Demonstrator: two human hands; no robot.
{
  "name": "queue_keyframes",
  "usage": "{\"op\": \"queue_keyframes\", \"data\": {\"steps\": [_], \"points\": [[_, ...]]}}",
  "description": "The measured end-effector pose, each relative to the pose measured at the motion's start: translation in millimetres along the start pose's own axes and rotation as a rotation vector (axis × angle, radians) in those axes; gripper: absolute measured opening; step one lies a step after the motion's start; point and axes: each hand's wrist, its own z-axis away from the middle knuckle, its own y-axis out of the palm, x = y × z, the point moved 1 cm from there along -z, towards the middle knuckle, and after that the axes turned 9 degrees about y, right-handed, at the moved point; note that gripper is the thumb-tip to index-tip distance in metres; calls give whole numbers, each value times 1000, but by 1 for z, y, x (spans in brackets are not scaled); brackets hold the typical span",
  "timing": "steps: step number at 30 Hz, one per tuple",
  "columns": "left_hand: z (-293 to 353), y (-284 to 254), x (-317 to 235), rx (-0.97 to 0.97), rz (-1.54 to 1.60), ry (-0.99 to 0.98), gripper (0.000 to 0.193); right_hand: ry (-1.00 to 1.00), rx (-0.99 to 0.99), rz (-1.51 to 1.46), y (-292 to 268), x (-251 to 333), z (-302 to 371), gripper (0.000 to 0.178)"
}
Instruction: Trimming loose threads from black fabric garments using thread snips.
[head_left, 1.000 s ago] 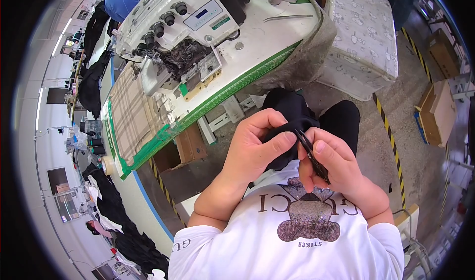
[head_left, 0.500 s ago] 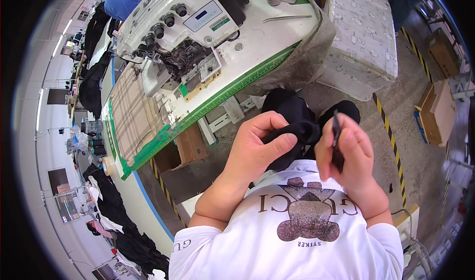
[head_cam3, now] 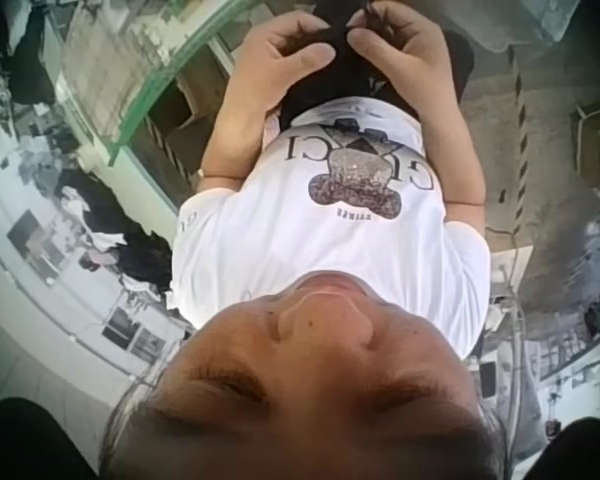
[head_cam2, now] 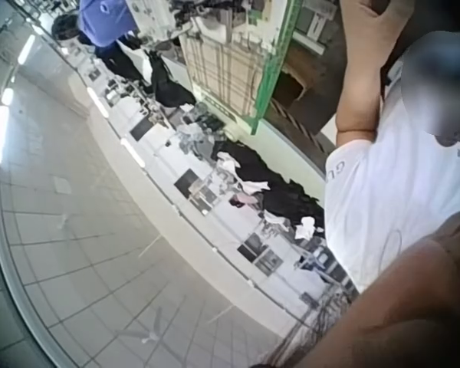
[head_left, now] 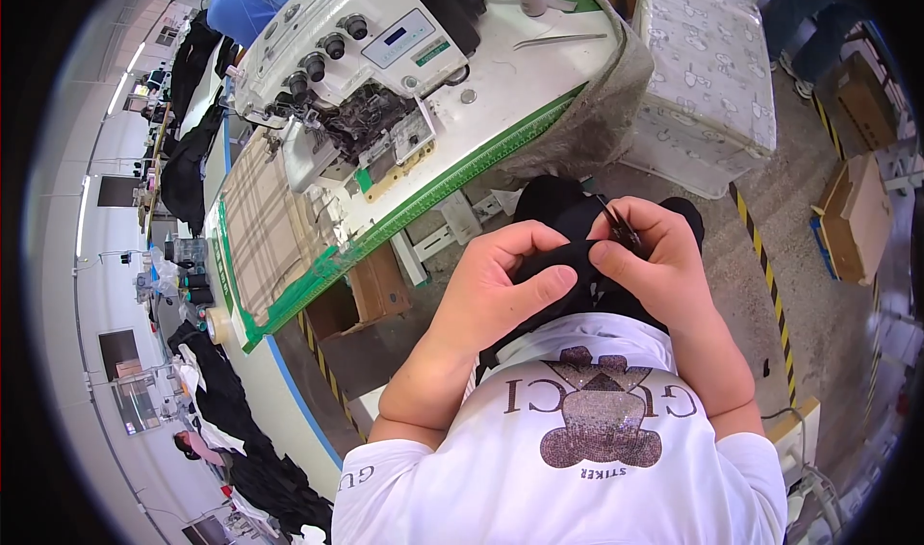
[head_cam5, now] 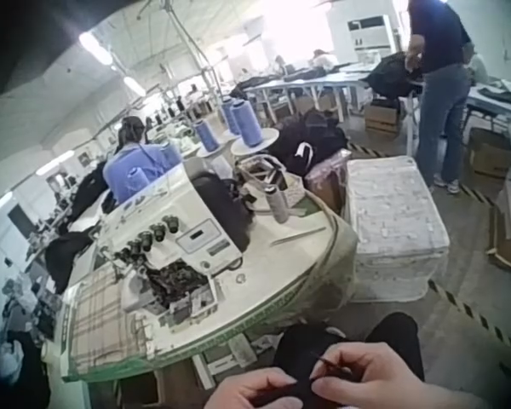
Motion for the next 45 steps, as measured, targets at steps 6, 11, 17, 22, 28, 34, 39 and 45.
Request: {"op": "queue_keyframes", "data": {"steps": [6, 11, 17, 22, 28, 34, 39, 45], "points": [[-2, 2, -2, 12, -27, -10, 19, 46, -11, -62, 0, 3, 1, 8], [-2, 0, 0, 18, -21, -20, 19, 41, -20, -45, 0, 1, 0, 8], [-2, -1, 2, 17, -17, -31, 20, 40, -35, -13, 1, 1, 0, 8], [-2, -2, 3, 14, -24, -37, 21, 45, -28, -19, 1, 1, 0, 9], [-4, -1, 3, -1, -57, -64, 22, 19, -12, -2, -2, -3, -3, 10], [-4, 0, 4, -3, -37, -83, 21, 27, -31, -172, -1, -3, -7, 13], [-8, -3, 6, -5, -572, 360, 17, -66, -50, -48, -2, 0, -1, 13], [-4, 8, 6, -195, -954, 1075, 27, -493, -31, 267, -1, 8, 9, 21]]}}
